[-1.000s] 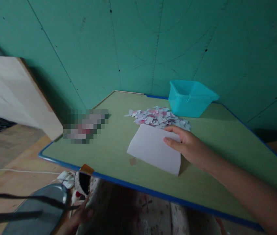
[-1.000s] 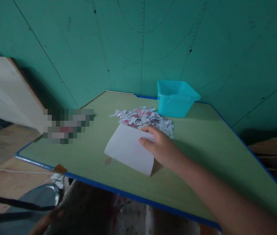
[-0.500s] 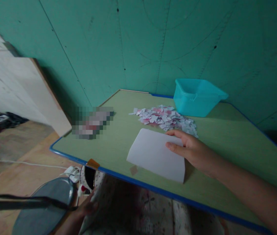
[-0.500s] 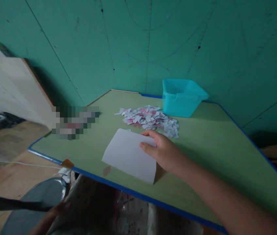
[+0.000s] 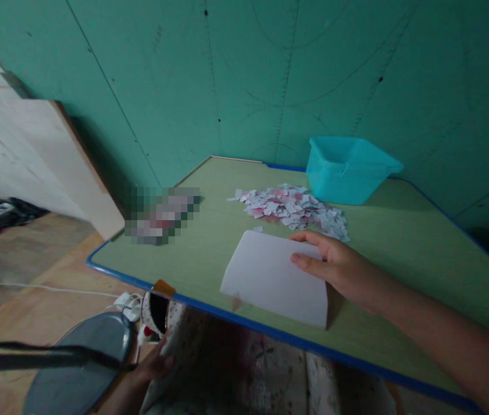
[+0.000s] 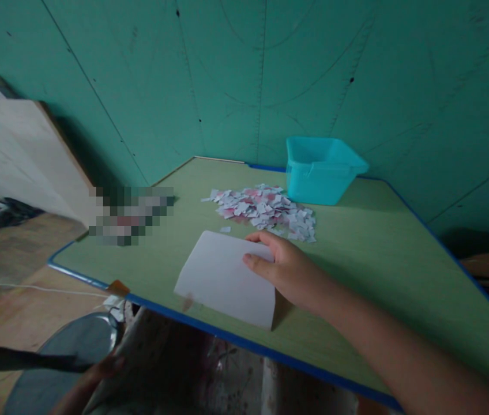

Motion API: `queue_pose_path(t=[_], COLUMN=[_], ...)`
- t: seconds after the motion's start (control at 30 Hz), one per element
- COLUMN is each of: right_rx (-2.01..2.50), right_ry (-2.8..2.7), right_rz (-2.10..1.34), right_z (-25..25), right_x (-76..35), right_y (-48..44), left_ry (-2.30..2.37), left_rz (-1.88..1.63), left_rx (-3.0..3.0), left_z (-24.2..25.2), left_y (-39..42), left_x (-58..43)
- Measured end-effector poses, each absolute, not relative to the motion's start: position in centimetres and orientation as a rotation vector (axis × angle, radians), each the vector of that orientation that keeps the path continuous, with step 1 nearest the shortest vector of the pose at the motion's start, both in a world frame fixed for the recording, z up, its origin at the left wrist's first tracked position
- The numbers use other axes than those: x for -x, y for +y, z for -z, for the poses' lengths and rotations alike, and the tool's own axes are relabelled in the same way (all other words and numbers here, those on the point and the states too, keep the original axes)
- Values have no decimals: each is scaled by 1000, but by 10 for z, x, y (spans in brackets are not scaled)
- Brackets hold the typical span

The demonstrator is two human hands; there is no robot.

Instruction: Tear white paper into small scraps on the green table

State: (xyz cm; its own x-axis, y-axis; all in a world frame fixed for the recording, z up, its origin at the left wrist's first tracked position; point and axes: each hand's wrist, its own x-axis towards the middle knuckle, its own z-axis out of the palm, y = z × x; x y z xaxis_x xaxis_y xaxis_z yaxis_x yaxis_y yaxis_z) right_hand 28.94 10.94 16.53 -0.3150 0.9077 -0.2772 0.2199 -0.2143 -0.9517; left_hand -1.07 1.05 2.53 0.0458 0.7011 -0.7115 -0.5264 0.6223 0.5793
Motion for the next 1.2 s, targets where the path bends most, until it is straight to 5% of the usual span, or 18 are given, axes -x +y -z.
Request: queue_pose_path(t=[1.2], right_rx=[1366], right_ry=[-1609], right_rz=[-1499], right_z=[-164], right_x=[-297], right_y=[110], left_ry=[1272], left_rz=[-906], left_rx=[-266], left_z=[-28], left_y=[12], left_x=[10])
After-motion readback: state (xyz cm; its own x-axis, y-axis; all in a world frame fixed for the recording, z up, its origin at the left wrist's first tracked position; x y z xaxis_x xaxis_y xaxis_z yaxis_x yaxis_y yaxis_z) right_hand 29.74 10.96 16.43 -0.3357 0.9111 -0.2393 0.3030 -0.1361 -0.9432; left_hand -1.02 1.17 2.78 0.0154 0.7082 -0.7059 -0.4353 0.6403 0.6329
